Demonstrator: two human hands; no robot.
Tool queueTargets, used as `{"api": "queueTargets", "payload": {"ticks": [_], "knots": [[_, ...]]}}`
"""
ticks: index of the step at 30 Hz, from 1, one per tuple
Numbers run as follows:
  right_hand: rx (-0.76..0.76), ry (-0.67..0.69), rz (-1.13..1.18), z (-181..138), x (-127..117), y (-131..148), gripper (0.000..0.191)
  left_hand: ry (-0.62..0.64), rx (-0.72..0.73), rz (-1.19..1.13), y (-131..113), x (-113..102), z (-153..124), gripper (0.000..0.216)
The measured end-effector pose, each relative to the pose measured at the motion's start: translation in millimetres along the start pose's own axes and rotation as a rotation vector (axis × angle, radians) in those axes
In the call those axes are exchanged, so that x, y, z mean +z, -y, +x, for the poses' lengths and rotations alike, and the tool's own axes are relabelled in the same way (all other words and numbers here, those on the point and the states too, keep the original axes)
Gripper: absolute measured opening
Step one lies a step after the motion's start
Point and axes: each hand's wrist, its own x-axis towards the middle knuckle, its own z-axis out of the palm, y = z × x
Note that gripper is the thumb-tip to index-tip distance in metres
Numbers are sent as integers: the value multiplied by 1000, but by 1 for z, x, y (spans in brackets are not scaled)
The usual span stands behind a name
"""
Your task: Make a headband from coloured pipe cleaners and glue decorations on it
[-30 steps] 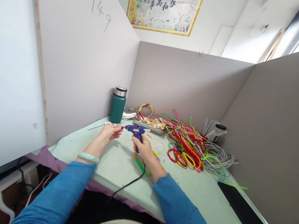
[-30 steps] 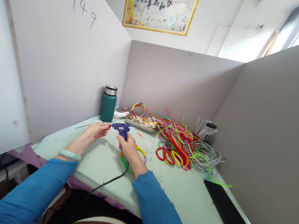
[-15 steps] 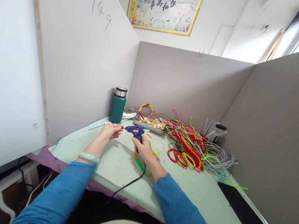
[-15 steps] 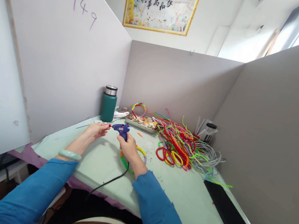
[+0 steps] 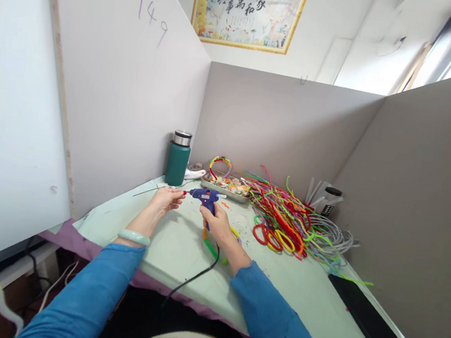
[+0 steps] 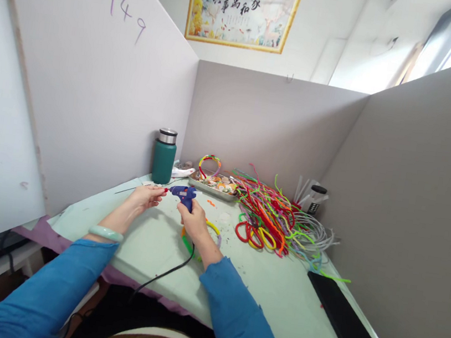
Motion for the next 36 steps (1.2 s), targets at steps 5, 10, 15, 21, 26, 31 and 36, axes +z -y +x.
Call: {"api": "queueTargets", "payload": {"ticks": [5,10,15,21,26,31,36], "knots": [[-10,10,-15,-1,-1,1,20,8,4,2,0,0,1,21],[-3,7,-18,1,0,-3,23,11,5,16,0,0,1,28],[2,-11,-26,3,0,-6,23,28,3,31,-1,0,-1,30],[-7,14,-63,2,-1,-5,23,11,-5,30,-2,1,-3,26],[-3,-13,-333,20,4,-3,28,-82,26,-81,-5,-8,2,23],[-38,196,-673,44,30,3,29,-137,207,-222,-22,-22,-3,16],[-22,305,-939,49,65,3,33,-197,525,-253,-50,-26,-26,19]]}}
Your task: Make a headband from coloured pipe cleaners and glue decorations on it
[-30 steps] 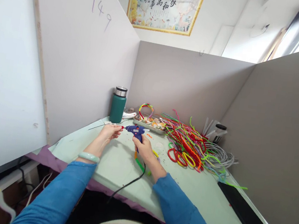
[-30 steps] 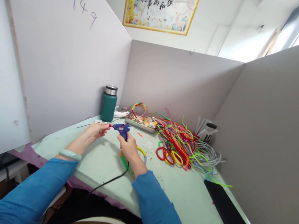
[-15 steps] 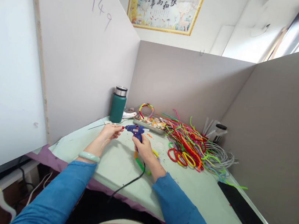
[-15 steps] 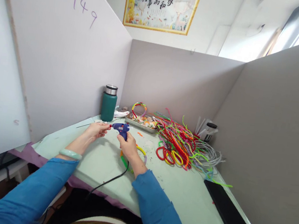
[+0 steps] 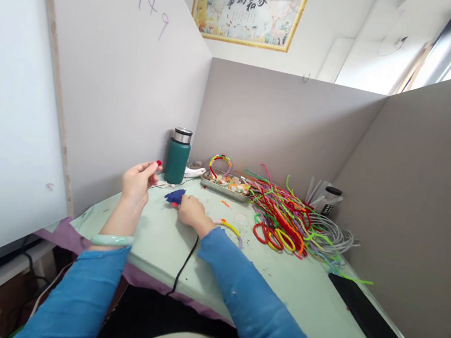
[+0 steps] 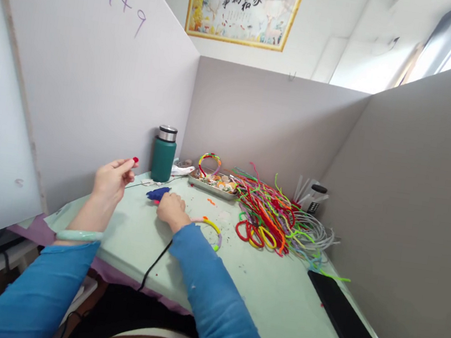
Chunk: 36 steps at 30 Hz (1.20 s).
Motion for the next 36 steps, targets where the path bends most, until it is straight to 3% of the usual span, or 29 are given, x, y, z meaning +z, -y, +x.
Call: {"api": "queueTargets", "payload": {"ticks": [4,8,10,12,15,19,25,29,33,36], "knots": [[-35,1,-44,-3,-14,-9,38,136,12,69,-15,15,-11,23],[3,-100,-53,-31,-59,-64,32,249,-73,123,-7,39,-26,28],[111,-109,-107,-55,-78,-95,31,324,-124,161,4,56,-35,30],[242,-35,-178,-79,-87,-117,29,424,-160,224,16,75,-46,30],[338,77,-208,-105,-80,-130,32,603,-202,340,35,102,-61,27],[373,17,-196,-113,-56,-124,23,714,-163,562,56,118,-71,16],[305,-285,-100,-111,-52,-121,19,761,303,910,64,115,-69,16],[284,-387,34,-110,-53,-120,24,804,419,1017,62,115,-67,19],[366,-214,16,-109,-47,-121,40,797,366,1064,67,112,-66,19],[351,-71,-4,-111,-42,-123,27,806,327,1063,71,110,-67,19]]}}
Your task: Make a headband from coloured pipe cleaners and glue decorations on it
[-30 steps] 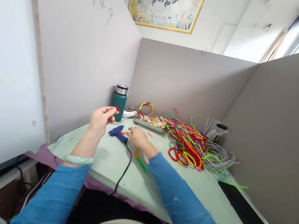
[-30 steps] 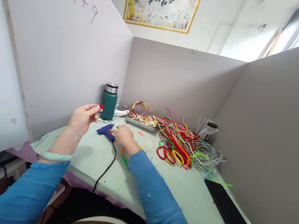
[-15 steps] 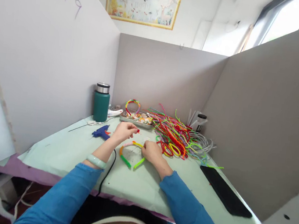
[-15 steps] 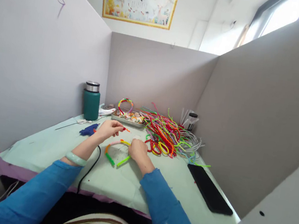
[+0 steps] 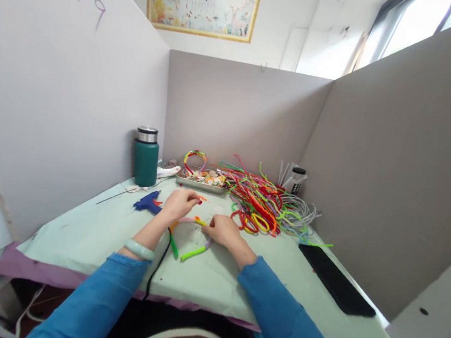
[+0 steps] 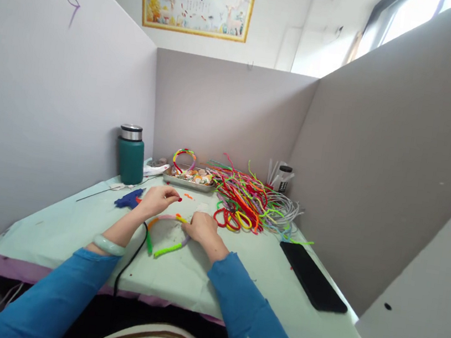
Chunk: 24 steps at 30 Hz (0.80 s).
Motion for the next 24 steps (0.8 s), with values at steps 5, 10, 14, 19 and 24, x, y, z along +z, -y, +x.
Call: {"api": "queueTargets", "payload": {"ticks": [5,10,14,19,24], "knots": [[-6,-74,11,1,3,0,12,22,6,-1,-1,0,-1,19],[-78,-346,183,4,-2,1,14,-21,33,-10,-6,-4,1,19],[-146,-435,270,1,-5,3,13,-55,146,54,-10,-8,2,18],[-177,-463,310,1,-4,5,11,-72,325,187,-15,-8,0,19],[-167,-467,360,2,-3,5,12,-93,382,264,-17,-6,-2,20]]}}
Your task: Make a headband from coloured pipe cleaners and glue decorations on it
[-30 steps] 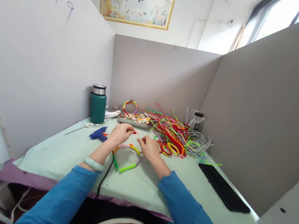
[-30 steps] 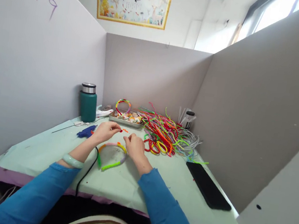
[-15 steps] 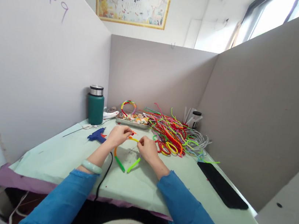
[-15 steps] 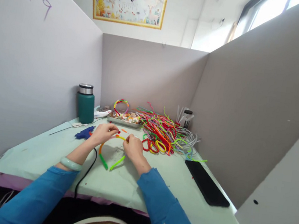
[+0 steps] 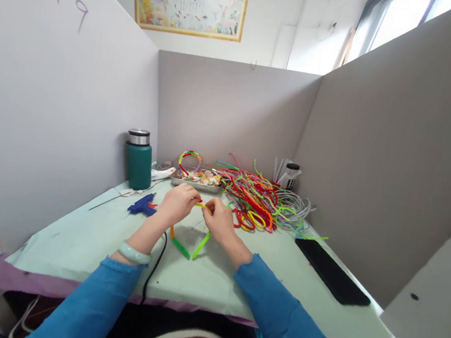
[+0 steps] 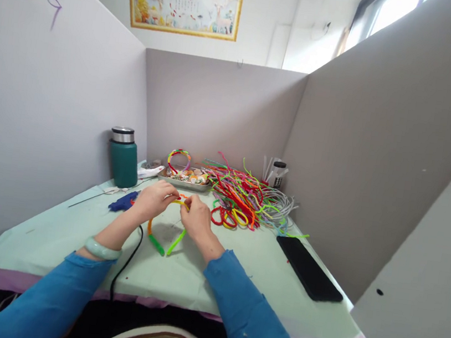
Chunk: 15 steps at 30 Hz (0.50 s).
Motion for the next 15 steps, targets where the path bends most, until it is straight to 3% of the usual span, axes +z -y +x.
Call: {"api": "queueTargets", "payload": {"ticks": [4,15], "knots": [[6,0,34,0,0,0,20,-2,32,33,-1,1,0,20],[-12,11,25,0,-3,3,21,9,138,70,-1,5,2,18]]}}
